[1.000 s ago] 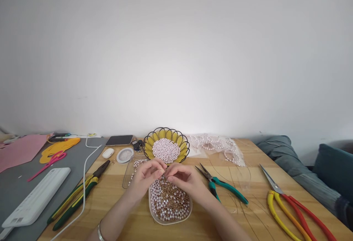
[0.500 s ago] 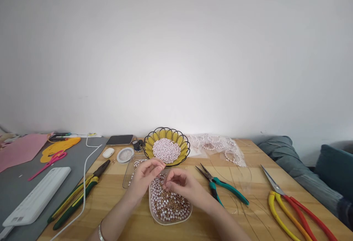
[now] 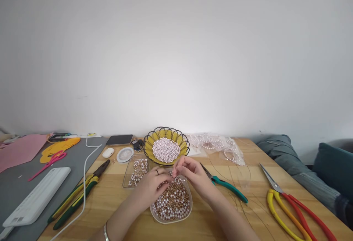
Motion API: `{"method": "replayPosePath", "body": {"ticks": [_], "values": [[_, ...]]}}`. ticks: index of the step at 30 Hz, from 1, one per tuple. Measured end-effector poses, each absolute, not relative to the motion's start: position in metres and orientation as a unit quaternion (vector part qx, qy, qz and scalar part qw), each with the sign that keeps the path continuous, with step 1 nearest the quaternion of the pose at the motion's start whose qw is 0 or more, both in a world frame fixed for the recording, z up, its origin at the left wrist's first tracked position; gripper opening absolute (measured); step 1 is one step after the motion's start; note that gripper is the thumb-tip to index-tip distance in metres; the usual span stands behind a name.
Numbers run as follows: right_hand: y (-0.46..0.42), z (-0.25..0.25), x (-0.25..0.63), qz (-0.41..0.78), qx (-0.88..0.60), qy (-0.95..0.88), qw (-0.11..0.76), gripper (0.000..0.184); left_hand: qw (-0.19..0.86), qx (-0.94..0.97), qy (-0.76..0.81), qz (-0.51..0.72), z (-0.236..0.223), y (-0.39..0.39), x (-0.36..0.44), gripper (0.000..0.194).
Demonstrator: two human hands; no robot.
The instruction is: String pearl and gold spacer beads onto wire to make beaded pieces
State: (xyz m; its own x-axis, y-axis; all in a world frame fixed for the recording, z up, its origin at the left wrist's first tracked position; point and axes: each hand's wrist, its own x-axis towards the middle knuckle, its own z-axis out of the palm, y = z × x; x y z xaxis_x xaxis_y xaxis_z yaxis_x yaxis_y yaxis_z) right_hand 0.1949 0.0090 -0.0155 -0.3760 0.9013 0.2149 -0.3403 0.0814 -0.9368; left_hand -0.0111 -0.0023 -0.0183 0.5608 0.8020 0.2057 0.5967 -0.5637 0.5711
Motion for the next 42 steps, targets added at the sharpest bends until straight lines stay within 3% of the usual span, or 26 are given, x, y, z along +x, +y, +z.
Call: {"method": "replayPosePath", "body": {"ticks": [3,15,23,28,34,42], "values": [[0.008,-0.016,0.192,0.631,-0.255,-0.541,0.494,0.026,0.210,0.853,0.427,0.213,-0.029,0.000,-0.011,0.035],[0.007,-0.014,0.189,0.646,-0.238,-0.552,0.471,0.026,0.218,0.842,0.434,0.235,-0.022,-0.003,-0.006,0.028],[0.005,-0.015,0.190,0.721,-0.167,-0.510,0.439,0.027,0.435,0.717,0.397,0.374,-0.007,-0.003,-0.005,0.006],[0.003,-0.018,0.195,0.758,-0.120,-0.507,0.393,0.027,0.552,0.593,0.362,0.461,0.001,-0.002,-0.010,0.015],[-0.001,-0.023,0.191,0.776,-0.097,-0.531,0.327,0.026,0.614,0.520,0.307,0.507,0.005,-0.003,-0.012,0.029],[0.000,-0.027,0.192,0.779,-0.102,-0.534,0.312,0.026,0.631,0.498,0.275,0.528,0.004,-0.002,-0.011,0.025]]}}
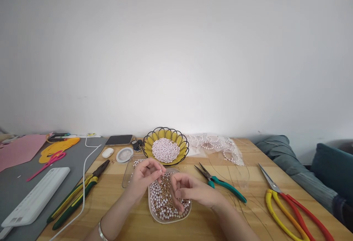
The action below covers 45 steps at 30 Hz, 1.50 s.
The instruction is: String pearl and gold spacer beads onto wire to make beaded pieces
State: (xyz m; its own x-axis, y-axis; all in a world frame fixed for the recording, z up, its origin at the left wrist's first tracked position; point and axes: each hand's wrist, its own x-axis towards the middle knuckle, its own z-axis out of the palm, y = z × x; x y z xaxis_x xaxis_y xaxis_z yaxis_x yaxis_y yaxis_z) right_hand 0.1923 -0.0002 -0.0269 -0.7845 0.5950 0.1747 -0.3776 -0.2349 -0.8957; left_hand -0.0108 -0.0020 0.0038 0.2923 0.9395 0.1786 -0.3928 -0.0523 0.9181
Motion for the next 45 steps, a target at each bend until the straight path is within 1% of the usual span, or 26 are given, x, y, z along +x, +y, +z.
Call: {"method": "replayPosePath", "body": {"ticks": [5,14,26,31,36,40,45], "values": [[-0.0015,-0.0268,0.1927,0.783,-0.095,-0.535,0.303,0.025,0.612,0.522,0.275,0.527,0.0030,-0.0002,-0.0108,0.019],[-0.0022,-0.0271,0.1907,0.792,-0.074,-0.537,0.281,0.023,0.602,0.543,0.283,0.512,-0.0031,0.0018,-0.0118,0.017],[-0.0039,-0.0270,0.1879,0.807,-0.043,-0.525,0.266,0.024,0.592,0.567,0.275,0.502,0.0014,-0.0005,-0.0120,0.022],[-0.0026,-0.0265,0.1887,0.806,-0.044,-0.533,0.252,0.024,0.591,0.578,0.264,0.497,0.0013,-0.0010,-0.0127,0.017],[-0.0020,-0.0273,0.1895,0.803,-0.054,-0.531,0.263,0.021,0.590,0.585,0.247,0.499,0.0010,-0.0011,-0.0135,0.012],[-0.0015,-0.0286,0.1903,0.803,-0.064,-0.523,0.277,0.019,0.579,0.595,0.241,0.503,0.0009,0.0002,-0.0135,0.013],[0.0001,-0.0290,0.1909,0.810,-0.046,-0.518,0.269,0.023,0.576,0.584,0.265,0.507,0.0010,0.0000,-0.0136,0.019]]}}
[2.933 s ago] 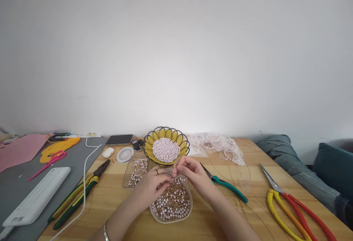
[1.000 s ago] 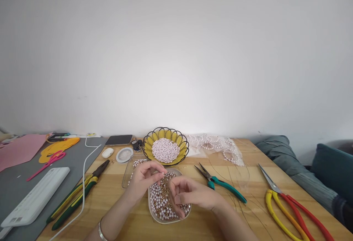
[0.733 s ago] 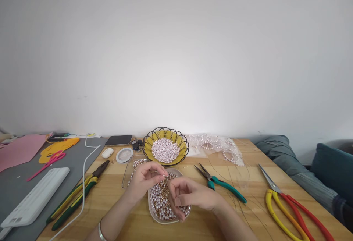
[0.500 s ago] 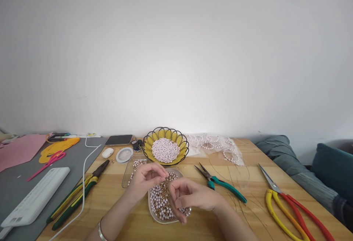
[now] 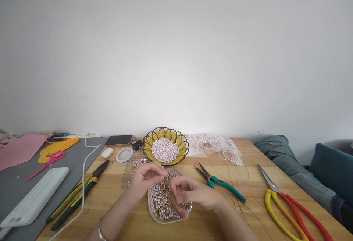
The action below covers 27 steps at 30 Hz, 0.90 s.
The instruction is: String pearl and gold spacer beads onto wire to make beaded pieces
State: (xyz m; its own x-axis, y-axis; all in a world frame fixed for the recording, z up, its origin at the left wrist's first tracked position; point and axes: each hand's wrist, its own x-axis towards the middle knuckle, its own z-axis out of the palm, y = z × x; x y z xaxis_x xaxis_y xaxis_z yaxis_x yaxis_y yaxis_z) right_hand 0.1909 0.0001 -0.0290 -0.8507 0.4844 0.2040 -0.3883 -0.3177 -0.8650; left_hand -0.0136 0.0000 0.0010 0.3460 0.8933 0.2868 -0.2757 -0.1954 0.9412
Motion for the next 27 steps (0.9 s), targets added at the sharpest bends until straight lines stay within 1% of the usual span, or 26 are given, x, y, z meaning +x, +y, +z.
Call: {"method": "replayPosePath", "body": {"ticks": [6,10,14,19,23,27], "values": [[0.0004,-0.0277,0.1909,0.819,-0.035,-0.518,0.245,0.025,0.580,0.580,0.287,0.495,0.0021,-0.0011,-0.0128,0.024],[0.0005,-0.0286,0.1906,0.824,-0.029,-0.518,0.227,0.025,0.577,0.588,0.286,0.489,0.0024,-0.0015,-0.0128,0.021],[0.0008,-0.0289,0.1902,0.827,-0.022,-0.512,0.232,0.023,0.572,0.600,0.283,0.482,0.0031,-0.0026,-0.0134,0.017],[0.0009,-0.0278,0.1901,0.820,-0.031,-0.524,0.230,0.023,0.571,0.599,0.275,0.490,0.0055,-0.0033,-0.0128,0.018],[0.0004,-0.0272,0.1903,0.814,-0.048,-0.520,0.256,0.022,0.563,0.607,0.258,0.498,0.0036,-0.0018,-0.0133,0.018],[-0.0005,-0.0247,0.1904,0.808,-0.074,-0.508,0.288,0.023,0.540,0.627,0.248,0.504,0.0008,-0.0001,-0.0155,0.013]]}}
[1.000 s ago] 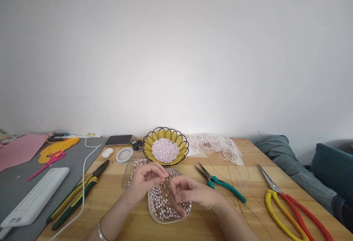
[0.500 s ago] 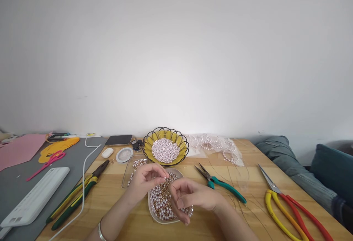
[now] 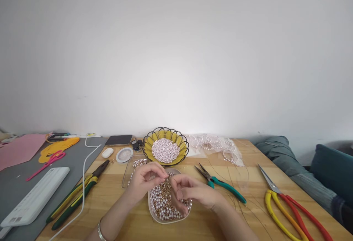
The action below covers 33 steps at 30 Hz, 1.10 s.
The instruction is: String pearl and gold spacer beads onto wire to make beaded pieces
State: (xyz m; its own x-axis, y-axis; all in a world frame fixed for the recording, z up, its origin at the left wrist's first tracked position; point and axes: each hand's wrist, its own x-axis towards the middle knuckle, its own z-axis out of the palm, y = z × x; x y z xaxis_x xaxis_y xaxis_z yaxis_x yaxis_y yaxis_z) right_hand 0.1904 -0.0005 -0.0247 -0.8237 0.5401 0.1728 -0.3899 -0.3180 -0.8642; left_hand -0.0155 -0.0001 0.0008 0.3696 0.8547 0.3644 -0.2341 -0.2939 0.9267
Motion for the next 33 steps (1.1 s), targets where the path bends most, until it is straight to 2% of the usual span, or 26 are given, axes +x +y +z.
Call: {"method": "replayPosePath", "body": {"ticks": [10,15,21,28,33], "values": [[0.0008,-0.0214,0.1906,0.797,-0.083,-0.523,0.291,0.022,0.520,0.650,0.283,0.476,0.0032,-0.0009,-0.0170,0.020],[0.0021,-0.0269,0.1911,0.808,-0.076,-0.521,0.264,0.023,0.529,0.642,0.274,0.483,0.0017,0.0003,-0.0160,0.017],[0.0005,-0.0279,0.1902,0.809,-0.074,-0.513,0.277,0.020,0.545,0.627,0.279,0.482,0.0018,-0.0007,-0.0169,0.015],[0.0005,-0.0267,0.1899,0.802,-0.074,-0.519,0.286,0.021,0.582,0.600,0.269,0.479,0.0000,-0.0024,-0.0193,0.032],[0.0015,-0.0279,0.1898,0.763,-0.121,-0.561,0.299,0.022,0.602,0.605,0.258,0.454,-0.0012,-0.0020,-0.0197,0.037]]}}
